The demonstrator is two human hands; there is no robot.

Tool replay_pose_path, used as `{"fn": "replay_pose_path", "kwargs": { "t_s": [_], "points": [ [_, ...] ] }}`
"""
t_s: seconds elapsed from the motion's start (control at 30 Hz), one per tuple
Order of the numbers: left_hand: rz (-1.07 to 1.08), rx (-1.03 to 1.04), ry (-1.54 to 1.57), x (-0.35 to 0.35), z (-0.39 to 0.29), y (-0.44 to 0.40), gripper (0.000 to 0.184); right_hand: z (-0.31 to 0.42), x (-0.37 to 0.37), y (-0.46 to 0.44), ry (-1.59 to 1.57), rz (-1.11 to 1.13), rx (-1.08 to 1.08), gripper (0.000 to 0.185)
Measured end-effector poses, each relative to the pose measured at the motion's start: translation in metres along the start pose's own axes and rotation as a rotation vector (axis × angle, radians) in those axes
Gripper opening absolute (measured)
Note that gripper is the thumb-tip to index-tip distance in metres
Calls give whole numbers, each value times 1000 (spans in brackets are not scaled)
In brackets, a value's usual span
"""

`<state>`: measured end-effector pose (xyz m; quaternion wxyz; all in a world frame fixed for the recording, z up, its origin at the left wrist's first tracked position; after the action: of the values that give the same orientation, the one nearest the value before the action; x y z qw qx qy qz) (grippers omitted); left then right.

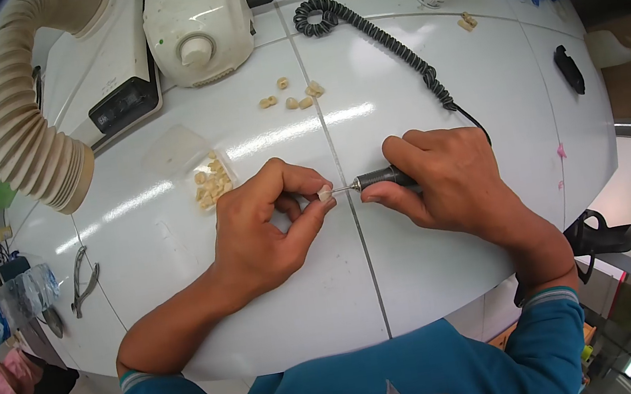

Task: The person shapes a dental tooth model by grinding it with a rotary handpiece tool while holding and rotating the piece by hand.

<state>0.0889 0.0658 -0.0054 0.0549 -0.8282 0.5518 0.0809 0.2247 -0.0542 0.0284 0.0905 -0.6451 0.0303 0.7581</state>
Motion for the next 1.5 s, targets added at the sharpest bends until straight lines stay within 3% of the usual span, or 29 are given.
{"fn": "replay_pose_path", "kwargs": {
  "t_s": [0.5,1.2,1.5],
  "points": [
    [44,45,48,1,-4,0,25,-1,0,0,-26,0,10,60],
    [42,-105,-7,0,5,3,20,0,0,-1,-21,39,20,58],
    [19,-51,41,1,4,1,18,3,-2,1,4,-15,3,56]
  ]
}}
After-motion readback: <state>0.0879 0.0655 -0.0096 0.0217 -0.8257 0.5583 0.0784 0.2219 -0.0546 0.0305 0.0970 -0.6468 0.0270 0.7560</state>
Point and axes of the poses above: each hand's wrist, its own y-axis away from the middle knuckle, its own x-axis out of the palm, z = x × y, the point moved 10 cm from there along -y, towards the middle knuckle, and after that the axes turned 6 degrees about y, right-handed, at the moved point
